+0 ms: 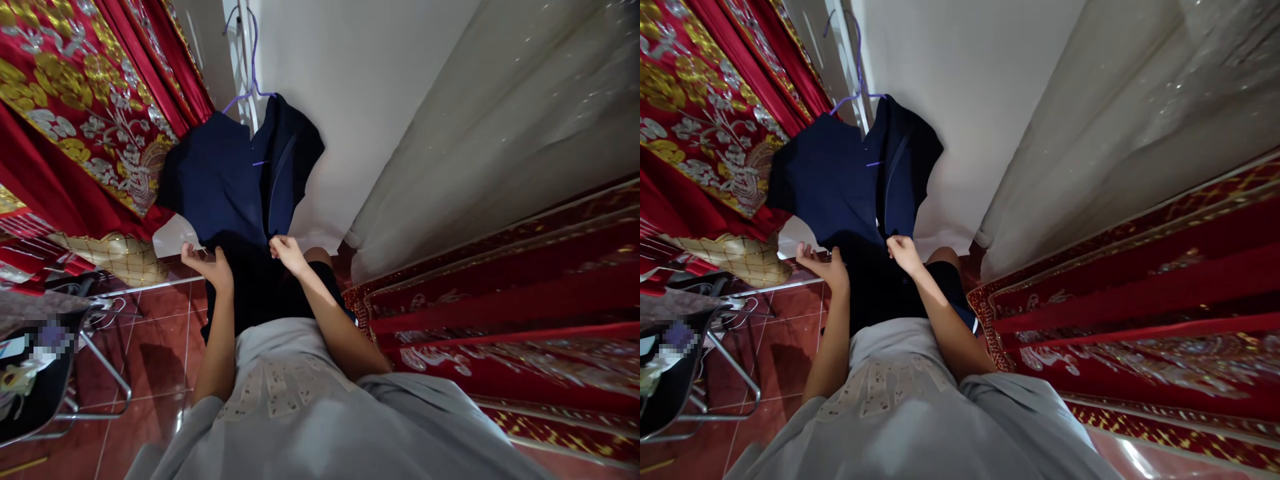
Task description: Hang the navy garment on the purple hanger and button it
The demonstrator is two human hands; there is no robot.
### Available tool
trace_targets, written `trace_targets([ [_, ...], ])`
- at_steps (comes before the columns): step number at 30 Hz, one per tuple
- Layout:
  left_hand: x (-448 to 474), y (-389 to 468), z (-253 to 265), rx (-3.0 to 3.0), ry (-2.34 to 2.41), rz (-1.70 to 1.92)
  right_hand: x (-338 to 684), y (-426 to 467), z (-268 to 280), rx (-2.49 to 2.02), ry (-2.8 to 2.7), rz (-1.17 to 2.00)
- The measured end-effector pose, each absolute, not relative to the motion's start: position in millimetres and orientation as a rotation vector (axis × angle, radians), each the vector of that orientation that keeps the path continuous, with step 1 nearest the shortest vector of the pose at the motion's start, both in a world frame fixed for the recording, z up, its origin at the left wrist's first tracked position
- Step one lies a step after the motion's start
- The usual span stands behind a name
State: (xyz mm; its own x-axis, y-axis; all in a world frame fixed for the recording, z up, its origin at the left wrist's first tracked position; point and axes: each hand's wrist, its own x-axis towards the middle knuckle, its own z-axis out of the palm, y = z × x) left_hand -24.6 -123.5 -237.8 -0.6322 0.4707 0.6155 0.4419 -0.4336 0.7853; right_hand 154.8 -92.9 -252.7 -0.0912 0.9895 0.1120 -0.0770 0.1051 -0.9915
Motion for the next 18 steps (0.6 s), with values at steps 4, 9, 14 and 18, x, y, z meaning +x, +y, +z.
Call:
trace_targets([
  [4,9.5,-133.9,-249.3,1.675,1.455,1.889,154.9,-99.9,-236.7,-1.002,-1.341,1.284],
  [9,39.3,-128.7,-259.5,1.620,1.314,1.600,164.6,-108.3,-220.6,-0.970,-1.369,1.419],
  [14,33.6,-115.9,-261.9,1.630,1.332,1.594,166.9,-104.9,-213.4,-1.018,-1.095,1.529],
  [18,29.5,-112.6,-268.4,1.771,1.353,1.490,173.5,-65.5,-173.7,-0.999,-0.886,1.503],
])
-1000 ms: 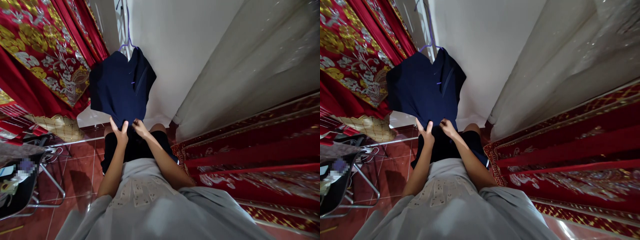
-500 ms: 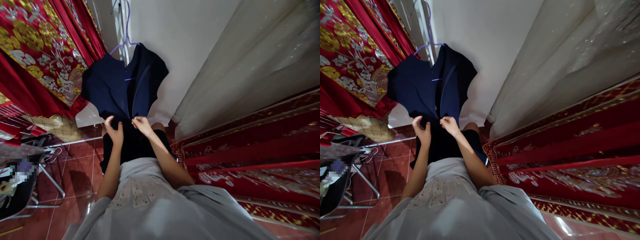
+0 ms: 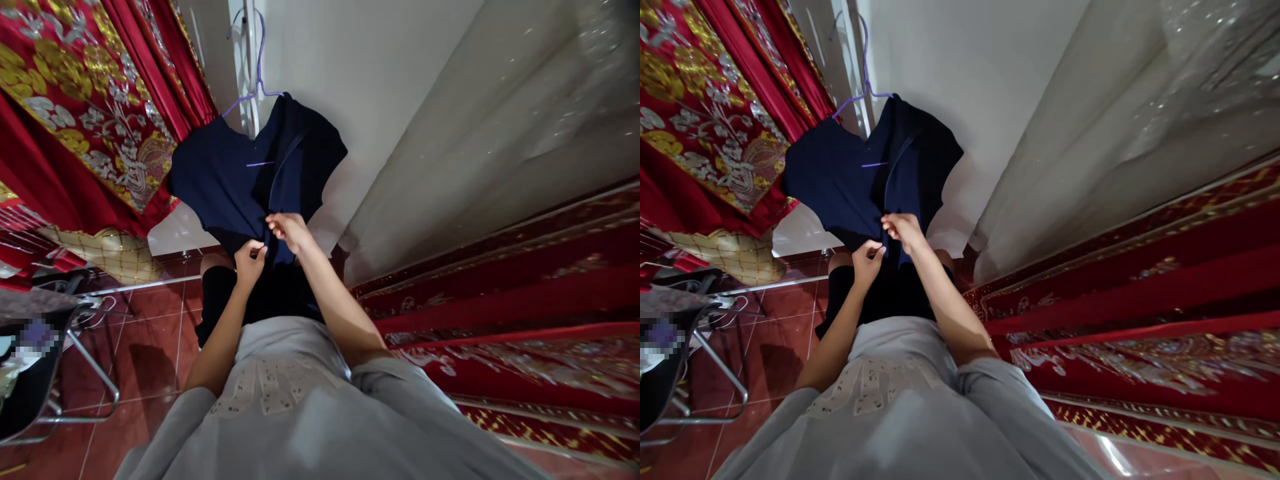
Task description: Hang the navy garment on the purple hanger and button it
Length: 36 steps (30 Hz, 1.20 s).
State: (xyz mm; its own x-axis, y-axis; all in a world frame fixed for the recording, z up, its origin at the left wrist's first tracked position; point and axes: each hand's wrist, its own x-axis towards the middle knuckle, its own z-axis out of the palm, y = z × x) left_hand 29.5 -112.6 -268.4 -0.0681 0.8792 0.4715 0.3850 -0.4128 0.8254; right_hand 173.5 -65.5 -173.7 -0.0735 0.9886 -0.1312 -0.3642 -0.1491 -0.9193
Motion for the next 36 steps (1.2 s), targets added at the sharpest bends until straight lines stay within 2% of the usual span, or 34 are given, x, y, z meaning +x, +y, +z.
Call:
trace_targets([
  [6,38.7,-104.5,-261.0,1.957,1.241,1.371,189.7,4.1,-36.2,-0.797,-0.914,1.249],
  [10,44.6,-86.8,-223.7,2.194,1.240,1.171,182.2,0.1,-0.3,-0.738,-1.017,1.196],
  [13,40.2,-74.2,-174.3,2.322,1.205,1.135,176.3,-14.4,-14.3,-0.718,-1.133,1.167],
  [18,24.3,-51.4,-76.0,2.228,0.993,1.642,172.6,-28.8,-35.4,-0.700,-1.216,1.158],
  [21,20.9,-35.1,-40.5,2.175,0.952,1.659,172.7,-34.6,-33.6,-0.674,-1.253,1.165],
  [25,24.4,-24.9,-30.6,2.258,0.949,1.539,175.7,-33.9,-34.1,-0.672,-1.355,1.049],
  [29,30.3,-24.3,-30.2,2.289,0.976,1.494,176.5,-16.6,-54.9,-0.797,-1.411,0.714],
  [32,24.2,-23.2,-20.3,2.125,0.987,1.597,173.0,-1.9,-85.3,-0.996,-1.368,0.510],
  [36,-12.9,-29.2,-15.2,1.681,1.019,1.996,159.4,-12.0,-136.4,-1.193,-1.234,0.702],
])
